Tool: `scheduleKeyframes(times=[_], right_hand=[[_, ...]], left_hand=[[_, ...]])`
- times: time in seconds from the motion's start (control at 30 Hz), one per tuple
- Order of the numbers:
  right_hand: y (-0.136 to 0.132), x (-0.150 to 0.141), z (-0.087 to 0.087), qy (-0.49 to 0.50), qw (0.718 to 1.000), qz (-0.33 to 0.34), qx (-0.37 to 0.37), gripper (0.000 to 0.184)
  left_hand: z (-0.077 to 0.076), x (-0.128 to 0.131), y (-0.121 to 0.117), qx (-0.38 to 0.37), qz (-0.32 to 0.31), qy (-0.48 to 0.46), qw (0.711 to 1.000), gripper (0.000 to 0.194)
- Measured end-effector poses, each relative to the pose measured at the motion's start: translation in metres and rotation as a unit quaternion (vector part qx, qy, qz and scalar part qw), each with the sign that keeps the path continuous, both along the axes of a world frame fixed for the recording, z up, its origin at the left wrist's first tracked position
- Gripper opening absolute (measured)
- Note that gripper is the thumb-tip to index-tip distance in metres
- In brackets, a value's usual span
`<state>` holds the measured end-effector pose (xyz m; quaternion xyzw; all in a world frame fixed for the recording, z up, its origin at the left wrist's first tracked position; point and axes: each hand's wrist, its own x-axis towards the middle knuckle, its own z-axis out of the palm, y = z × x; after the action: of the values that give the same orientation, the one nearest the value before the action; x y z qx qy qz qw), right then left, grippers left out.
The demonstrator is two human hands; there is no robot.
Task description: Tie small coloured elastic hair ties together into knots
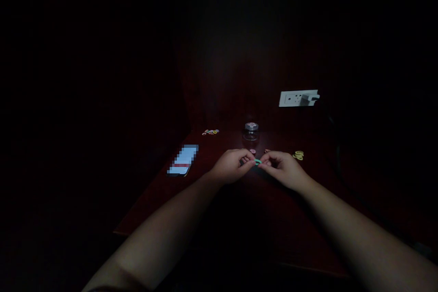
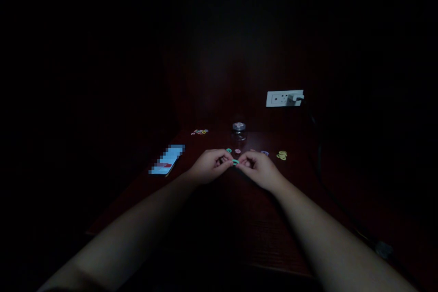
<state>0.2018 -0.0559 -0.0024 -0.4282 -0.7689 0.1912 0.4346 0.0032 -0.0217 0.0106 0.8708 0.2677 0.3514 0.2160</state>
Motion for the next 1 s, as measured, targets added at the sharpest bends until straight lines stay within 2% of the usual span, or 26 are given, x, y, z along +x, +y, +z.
scheduleKeyframes(times=[0.27,0.43,0.83,1.0], right_hand=[[-0.0015,-0.0012,0.0028,0.02,1.0,0.008,-0.006,0.02],[-0.0024,0.0001,0.0054,0.009,1.0,-0.003,0.024,0.017],[-0.0001,0.0026,0.0021,0.021,0.999,-0.011,0.043,0.015],[-0.0003,0.0022,0.003,0.007,0.999,-0.002,0.052,0.014]], left_hand=[[-0.0008,0.0002,0.0002,-0.002,0.005,-0.004,1.0,0.015],[-0.0017,0.0002,0.0011,-0.002,0.014,0.0,1.0,0.014],[-0.0024,-0.0001,-0.0002,-0.006,-0.018,0.003,1.0,0.013],[-0.0052,0.0007,0.0009,-0.034,-0.026,0.022,0.999,0.014]])
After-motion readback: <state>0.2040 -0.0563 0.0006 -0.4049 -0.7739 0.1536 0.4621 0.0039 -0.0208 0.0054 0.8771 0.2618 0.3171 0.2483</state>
